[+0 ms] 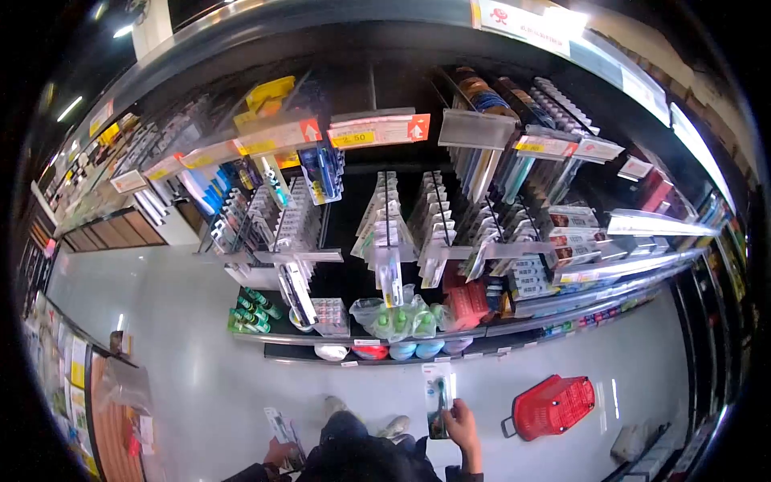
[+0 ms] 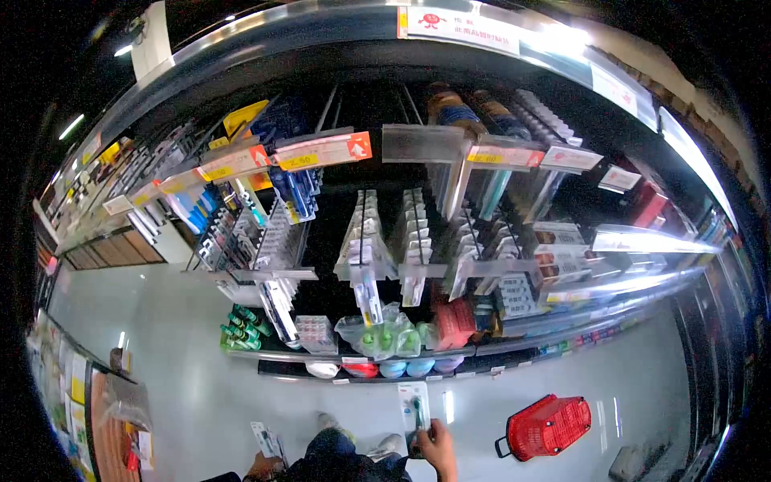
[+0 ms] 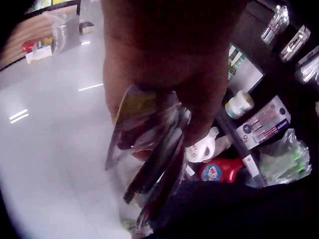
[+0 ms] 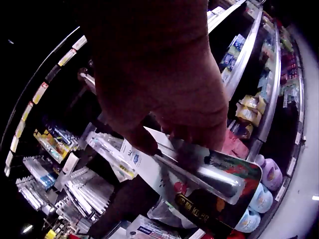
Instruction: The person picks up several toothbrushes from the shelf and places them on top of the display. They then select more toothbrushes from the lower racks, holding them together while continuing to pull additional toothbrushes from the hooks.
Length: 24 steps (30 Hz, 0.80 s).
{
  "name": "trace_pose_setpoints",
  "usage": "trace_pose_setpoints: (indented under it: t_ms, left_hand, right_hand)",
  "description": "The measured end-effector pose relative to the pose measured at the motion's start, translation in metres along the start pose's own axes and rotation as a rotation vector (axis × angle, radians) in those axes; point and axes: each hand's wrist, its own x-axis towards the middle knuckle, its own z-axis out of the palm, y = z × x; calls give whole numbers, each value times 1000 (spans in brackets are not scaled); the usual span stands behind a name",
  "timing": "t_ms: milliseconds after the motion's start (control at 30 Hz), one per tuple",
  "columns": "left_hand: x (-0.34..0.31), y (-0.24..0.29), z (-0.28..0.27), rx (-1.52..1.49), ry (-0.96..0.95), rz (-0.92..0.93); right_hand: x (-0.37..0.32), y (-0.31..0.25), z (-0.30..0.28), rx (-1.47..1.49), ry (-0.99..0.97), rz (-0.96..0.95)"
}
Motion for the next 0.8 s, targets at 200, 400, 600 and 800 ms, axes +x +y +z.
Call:
trace_pose_setpoints:
  t_ms: [200, 400, 600, 800]
  left_hand:
    - [3, 4, -4, 342, 157, 118]
    - [-2, 27, 15, 240, 156, 244]
    - [5, -29, 37, 33, 248, 138]
    - [38, -116, 42, 134, 314, -37]
  right_hand:
    - [59, -74, 42, -66, -291, -175]
    - [141, -109, 151, -32, -296, -466]
    - [180, -172, 199, -8, -201, -510]
    - [196, -194, 205, -103, -75, -637]
